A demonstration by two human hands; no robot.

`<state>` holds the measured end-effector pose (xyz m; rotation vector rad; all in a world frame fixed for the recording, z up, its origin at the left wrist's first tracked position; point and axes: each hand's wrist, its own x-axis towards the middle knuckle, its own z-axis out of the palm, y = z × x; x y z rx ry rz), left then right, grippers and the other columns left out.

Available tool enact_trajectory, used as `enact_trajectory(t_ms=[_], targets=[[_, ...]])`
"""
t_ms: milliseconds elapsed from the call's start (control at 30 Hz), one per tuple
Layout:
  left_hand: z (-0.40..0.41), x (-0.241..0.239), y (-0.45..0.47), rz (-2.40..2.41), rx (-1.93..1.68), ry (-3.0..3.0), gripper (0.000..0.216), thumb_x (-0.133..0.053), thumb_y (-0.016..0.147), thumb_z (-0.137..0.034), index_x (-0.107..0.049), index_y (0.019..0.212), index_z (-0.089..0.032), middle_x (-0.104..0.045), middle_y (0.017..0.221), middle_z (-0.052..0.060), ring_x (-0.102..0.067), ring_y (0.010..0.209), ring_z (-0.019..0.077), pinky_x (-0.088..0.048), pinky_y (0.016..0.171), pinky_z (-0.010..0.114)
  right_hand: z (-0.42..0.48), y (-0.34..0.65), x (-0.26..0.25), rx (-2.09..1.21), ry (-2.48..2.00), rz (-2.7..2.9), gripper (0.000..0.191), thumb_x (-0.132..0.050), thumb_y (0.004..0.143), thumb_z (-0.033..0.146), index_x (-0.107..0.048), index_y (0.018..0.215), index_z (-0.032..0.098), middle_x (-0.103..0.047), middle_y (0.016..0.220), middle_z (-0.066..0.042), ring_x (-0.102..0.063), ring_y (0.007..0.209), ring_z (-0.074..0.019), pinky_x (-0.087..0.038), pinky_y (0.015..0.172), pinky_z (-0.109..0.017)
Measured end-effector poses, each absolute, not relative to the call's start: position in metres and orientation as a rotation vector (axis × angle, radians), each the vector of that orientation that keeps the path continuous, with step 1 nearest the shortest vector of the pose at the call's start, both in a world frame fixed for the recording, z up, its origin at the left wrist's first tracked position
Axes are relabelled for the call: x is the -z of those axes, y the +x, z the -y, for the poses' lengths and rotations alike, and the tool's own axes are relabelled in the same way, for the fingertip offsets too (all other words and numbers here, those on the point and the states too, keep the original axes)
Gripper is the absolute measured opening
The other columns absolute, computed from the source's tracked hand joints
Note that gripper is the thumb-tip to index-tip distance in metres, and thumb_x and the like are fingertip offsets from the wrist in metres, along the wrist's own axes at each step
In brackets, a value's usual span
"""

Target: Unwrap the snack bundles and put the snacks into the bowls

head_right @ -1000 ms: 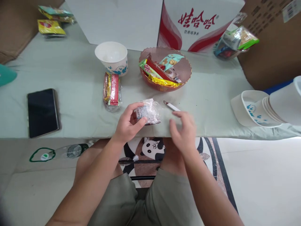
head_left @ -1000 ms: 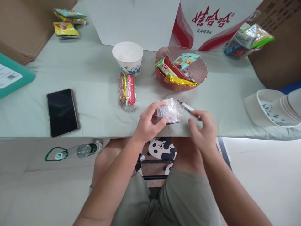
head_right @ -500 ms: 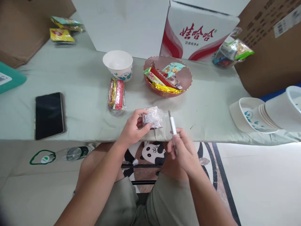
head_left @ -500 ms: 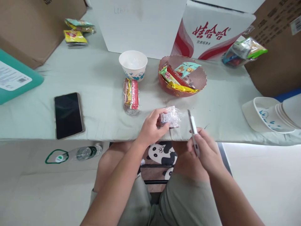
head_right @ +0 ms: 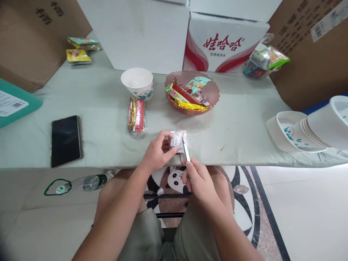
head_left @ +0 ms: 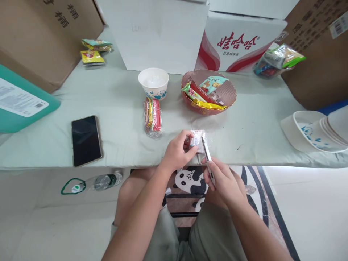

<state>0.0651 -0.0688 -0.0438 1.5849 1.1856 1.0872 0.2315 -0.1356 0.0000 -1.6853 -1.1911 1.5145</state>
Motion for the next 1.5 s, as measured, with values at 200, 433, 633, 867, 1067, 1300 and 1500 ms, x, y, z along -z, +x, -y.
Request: enact_trajectory(t_ms=[200,433,633,867,1067,1300,1500], targets=[[0.069,0.041,0.066,-1.211,-1.04,1.548,0.026,-0.065,0.081,-0.031,-0.051,0.101,-0.024,-0.06,0.086,-0.002,-0.063,0.072,0.0125,-0.057,0.071,0.028,0.153,0.232,0.013,-1.625,-1.673,1.085,0.052,-0.049,0.088,0.069,-0.056,0.1,0.019,-0.053,0.056,0.005,-0.039,0.04,-0.0089,-0.029,0.043,-0.023],[0.068,0.04,0.068,-1.226,-1.089,1.411,0.032,-0.069,0.077,-0.034,-0.046,0.098,-0.024,-0.054,0.082,-0.005,-0.06,0.066,0.0096,-0.052,0.064,0.023,0.177,0.24,0.019,-1.626,-1.606,1.097,0.052,-0.049,0.089,0.07,-0.055,0.1,0.02,-0.056,0.057,0.004,-0.041,0.04,-0.0107,-0.031,0.043,-0.025],[0.069,0.039,0.068,-1.299,-1.116,1.389,0.034,-0.068,0.075,-0.038,-0.045,0.097,-0.024,-0.048,0.073,-0.008,-0.048,0.057,0.0076,-0.042,0.056,0.02,0.131,0.271,-0.006,-1.05,-1.633,1.276,0.03,-0.044,0.096,0.049,-0.062,0.093,0.024,-0.06,0.073,-0.002,-0.056,0.065,-0.0182,-0.048,0.064,-0.032],[0.072,0.035,0.075,-1.487,-1.057,1.607,0.028,-0.065,0.073,-0.033,-0.047,0.093,-0.024,-0.048,0.068,-0.008,-0.046,0.056,0.0102,-0.039,0.058,0.024,0.065,0.302,0.023,-0.432,-1.766,1.657,0.037,-0.048,0.091,0.037,-0.074,0.112,0.021,-0.062,0.093,-0.01,-0.06,0.091,-0.0277,-0.051,0.082,-0.044],[0.07,0.036,0.078,-1.543,-1.034,1.599,0.03,-0.063,0.072,-0.035,-0.047,0.095,-0.024,-0.045,0.065,-0.009,-0.044,0.055,0.0108,-0.037,0.058,0.025,0.051,0.298,0.03,-0.433,-1.836,1.825,0.04,-0.05,0.095,0.036,-0.074,0.125,0.023,-0.066,0.113,-0.013,-0.064,0.095,-0.0287,-0.05,0.081,-0.041],[0.072,0.037,0.077,-1.548,-1.046,1.633,0.03,-0.063,0.073,-0.037,-0.047,0.094,-0.023,-0.047,0.068,-0.008,-0.045,0.055,0.0103,-0.038,0.058,0.025,0.045,0.283,0.038,-0.31,-1.934,1.841,0.035,-0.052,0.094,0.03,-0.075,0.119,0.022,-0.069,0.116,-0.013,-0.058,0.111,-0.0329,-0.04,0.093,-0.046],[0.073,0.034,0.079,-1.575,-1.052,1.663,0.026,-0.061,0.073,-0.034,-0.048,0.093,-0.024,-0.046,0.064,-0.008,-0.045,0.055,0.0119,-0.039,0.06,0.027,0.054,0.258,0.048,-0.157,-1.678,1.769,0.032,-0.048,0.092,0.024,-0.074,0.11,0.021,-0.067,0.11,-0.013,-0.058,0.103,-0.028,-0.04,0.092,-0.042]])
